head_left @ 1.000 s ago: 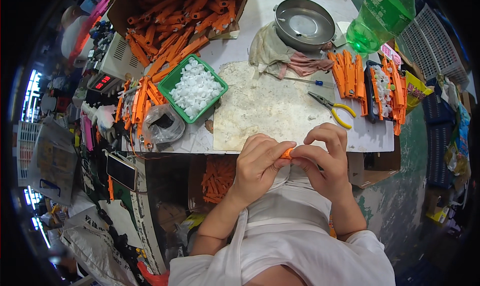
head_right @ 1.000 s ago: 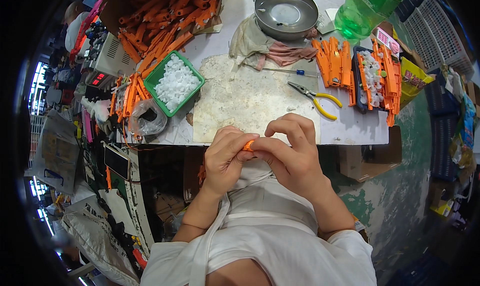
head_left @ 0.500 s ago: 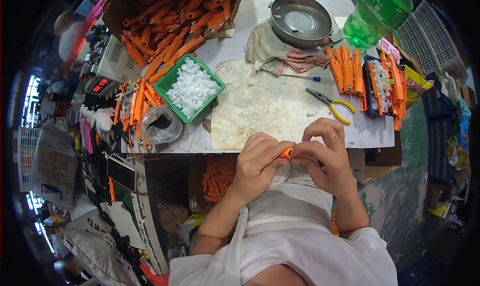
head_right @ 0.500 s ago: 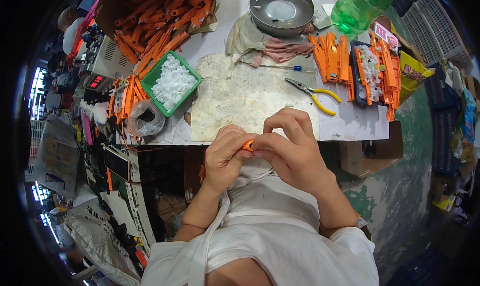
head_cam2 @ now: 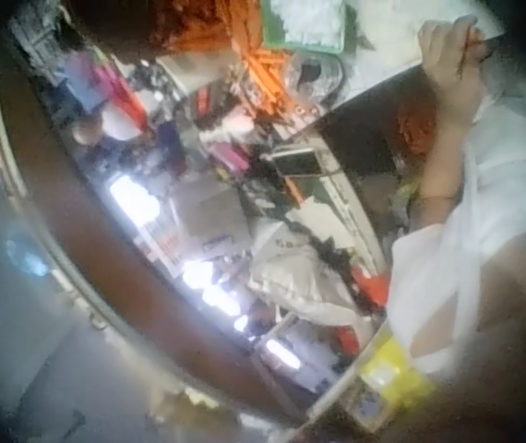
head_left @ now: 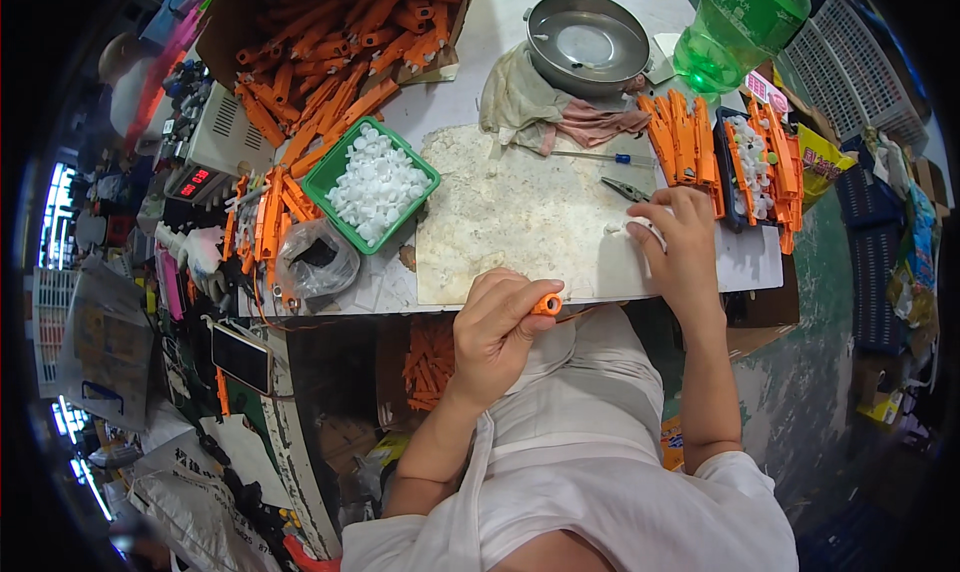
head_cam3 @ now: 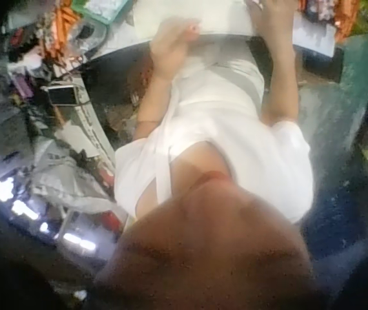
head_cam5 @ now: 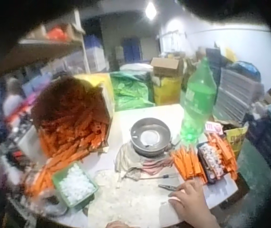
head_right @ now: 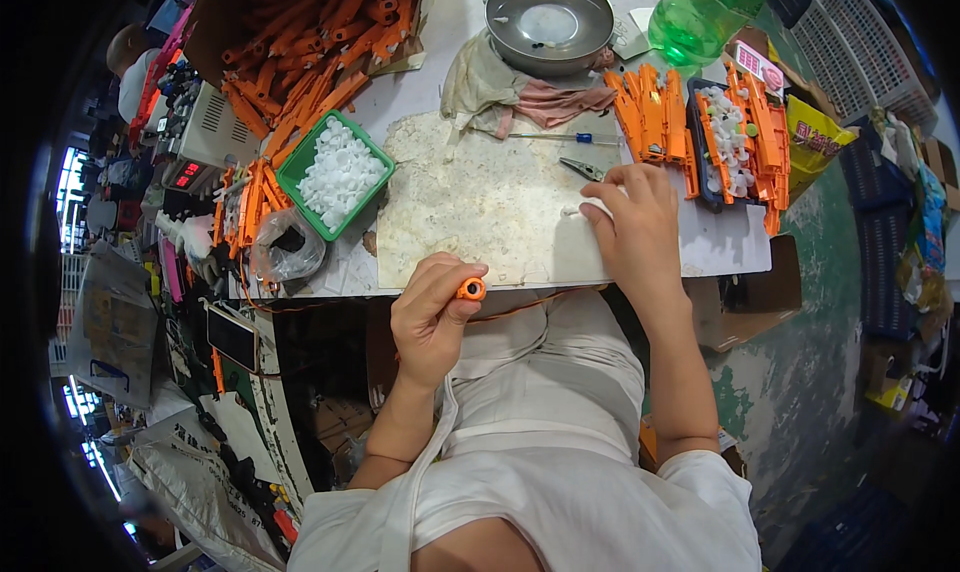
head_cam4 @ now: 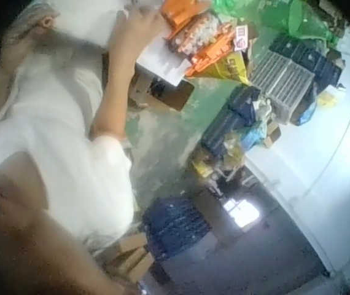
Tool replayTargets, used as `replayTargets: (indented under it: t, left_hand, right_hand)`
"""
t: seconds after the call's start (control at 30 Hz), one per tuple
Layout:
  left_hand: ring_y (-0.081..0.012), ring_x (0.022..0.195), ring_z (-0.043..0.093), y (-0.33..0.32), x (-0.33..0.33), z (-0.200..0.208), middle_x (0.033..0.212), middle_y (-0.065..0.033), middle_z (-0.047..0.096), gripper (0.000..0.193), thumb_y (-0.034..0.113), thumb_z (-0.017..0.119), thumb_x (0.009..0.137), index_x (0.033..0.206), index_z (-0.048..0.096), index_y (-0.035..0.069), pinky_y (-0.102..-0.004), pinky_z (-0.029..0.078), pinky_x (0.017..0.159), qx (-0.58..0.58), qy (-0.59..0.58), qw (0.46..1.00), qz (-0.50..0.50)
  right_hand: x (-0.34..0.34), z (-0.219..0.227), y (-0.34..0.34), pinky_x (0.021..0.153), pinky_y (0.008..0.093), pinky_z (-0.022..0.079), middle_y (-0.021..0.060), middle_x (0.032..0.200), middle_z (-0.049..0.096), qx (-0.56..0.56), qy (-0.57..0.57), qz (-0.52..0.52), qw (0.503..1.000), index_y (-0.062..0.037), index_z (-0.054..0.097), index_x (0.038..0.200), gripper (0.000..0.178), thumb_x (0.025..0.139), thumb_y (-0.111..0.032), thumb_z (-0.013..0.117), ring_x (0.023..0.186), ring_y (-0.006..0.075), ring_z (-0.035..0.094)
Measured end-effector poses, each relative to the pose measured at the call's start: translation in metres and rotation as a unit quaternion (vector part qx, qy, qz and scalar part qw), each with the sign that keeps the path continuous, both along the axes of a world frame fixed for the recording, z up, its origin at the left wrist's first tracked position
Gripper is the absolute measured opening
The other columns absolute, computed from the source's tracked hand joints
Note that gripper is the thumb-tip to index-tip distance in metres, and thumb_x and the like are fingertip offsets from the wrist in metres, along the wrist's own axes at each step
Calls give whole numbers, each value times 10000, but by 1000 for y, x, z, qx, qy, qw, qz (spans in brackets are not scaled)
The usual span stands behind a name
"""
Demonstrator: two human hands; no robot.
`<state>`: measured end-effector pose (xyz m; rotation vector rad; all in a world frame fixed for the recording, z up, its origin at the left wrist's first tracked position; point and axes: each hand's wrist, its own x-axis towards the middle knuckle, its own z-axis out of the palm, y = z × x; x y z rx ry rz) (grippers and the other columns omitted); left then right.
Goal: The person assembles small orange plastic components by inserting white cylindrical pieces into them. They use a screwdriver to adjust internal parts and pliers to trim excess material from the orange pieces. The person handles the items one at a time, placing the finished units on the table.
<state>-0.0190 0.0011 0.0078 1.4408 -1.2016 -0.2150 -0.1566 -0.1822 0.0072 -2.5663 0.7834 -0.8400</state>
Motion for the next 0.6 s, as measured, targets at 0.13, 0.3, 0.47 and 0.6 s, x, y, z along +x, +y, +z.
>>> replayTargets:
  t: [0.13,0.3,0.47,0.6]
  left_hand:
    - [-213,743,545,2,-2,0,771,-65,601,296,240,654,829,1013,664,9,-318,438,738,-10,65,997,-28]
    - [-193,761,556,5,-5,1,819,-77,632,320,262,637,850,1032,655,-1,-292,440,711,-11,187,978,-92]
    - [-196,762,565,10,0,0,821,-82,632,329,263,648,842,1020,656,-13,-292,447,697,12,129,989,-67]
    - [-226,748,573,7,2,3,809,-87,639,302,204,670,811,1034,657,1,-320,446,711,40,70,994,-71]
  right_hand:
    - [9,-11,2,867,386,384,60,950,568,-31,32,37,998,-59,658,861,139,740,-111,704,1000,275,497]
    - [20,-20,13,795,354,428,72,869,602,121,-69,33,990,-52,650,856,90,768,-52,668,883,259,546]
    - [15,40,57,732,328,458,81,806,614,254,-154,151,943,-33,636,845,107,752,10,666,814,252,576]
    - [10,45,64,719,325,463,71,796,606,207,-138,222,943,-22,616,850,172,704,0,705,813,245,576]
